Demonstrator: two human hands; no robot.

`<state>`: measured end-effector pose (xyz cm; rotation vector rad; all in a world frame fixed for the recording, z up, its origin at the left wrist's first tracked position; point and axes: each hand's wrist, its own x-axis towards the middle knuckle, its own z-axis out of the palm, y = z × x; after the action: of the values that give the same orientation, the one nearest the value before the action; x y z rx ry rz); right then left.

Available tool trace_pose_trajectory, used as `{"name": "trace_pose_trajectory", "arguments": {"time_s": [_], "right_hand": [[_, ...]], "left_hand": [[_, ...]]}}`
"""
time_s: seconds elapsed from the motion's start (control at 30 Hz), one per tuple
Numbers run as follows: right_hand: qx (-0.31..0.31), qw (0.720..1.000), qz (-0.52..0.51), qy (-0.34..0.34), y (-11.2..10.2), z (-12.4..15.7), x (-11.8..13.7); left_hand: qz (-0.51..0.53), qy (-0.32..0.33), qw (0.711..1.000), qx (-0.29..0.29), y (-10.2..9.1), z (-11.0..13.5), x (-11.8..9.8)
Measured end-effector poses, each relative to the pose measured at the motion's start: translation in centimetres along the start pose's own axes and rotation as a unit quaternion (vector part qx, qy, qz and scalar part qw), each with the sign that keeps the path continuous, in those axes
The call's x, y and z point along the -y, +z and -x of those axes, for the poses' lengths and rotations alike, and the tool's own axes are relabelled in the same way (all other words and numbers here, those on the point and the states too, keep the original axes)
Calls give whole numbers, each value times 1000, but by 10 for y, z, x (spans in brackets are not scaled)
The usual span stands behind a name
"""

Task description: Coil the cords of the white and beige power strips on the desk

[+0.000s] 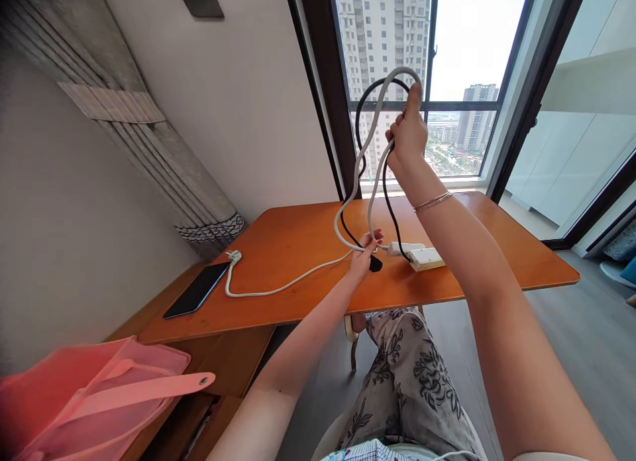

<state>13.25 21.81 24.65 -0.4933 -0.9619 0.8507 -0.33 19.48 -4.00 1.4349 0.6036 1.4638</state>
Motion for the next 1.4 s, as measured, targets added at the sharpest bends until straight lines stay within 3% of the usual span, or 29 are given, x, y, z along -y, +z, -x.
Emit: {"name": "trace_pose_trajectory", "arguments": {"time_s": [0.2,0.33,0.43,0.5,0.57,0.67,0.77,0.87,0.93,1.0,1.07,1.17,1.23,1.33,1.4], "right_hand": [[-84,995,-56,-15,-3,-9,-15],[-61,997,-41,-35,-10,-11,-28],[-2,999,3,-33,-23,-16,-37],[40,998,43,-25,-35,-23,-37],[42,997,65,-16,-48,-29,-30],[22,997,80,12,-68,-32,-7],[78,989,108,70,-88,-21,26],[231,939,175,186,-107,-5,61],[307,879,259,256,-116,1,77],[340,821,334,314,-119,3,86],[315,804,372,342,-114,6,86],[191,840,386,330,-100,14,76],[135,840,401,339,-92,20,68],[136,820,414,372,-89,23,63],[120,852,373,348,-91,20,64]], "left_hand": [[78,-55,984,148,15,7,-30],[95,-98,965,225,35,18,-39],[96,-122,951,267,44,23,-36],[78,-136,954,255,43,22,-33],[54,-140,967,207,34,17,-32],[30,-136,982,126,7,5,-37],[-9,-165,980,109,-26,-9,-47],[-30,-183,977,107,-52,-15,-52],[-43,-195,975,102,-62,-16,-51],[-52,-203,973,100,-66,-16,-46],[-57,-208,971,103,-68,-16,-41],[-61,-213,969,110,-69,-15,-35],[-63,-211,969,114,-70,-15,-33],[-68,-207,969,118,-73,-12,-32],[-73,-204,969,119,-74,-10,-32]]}}
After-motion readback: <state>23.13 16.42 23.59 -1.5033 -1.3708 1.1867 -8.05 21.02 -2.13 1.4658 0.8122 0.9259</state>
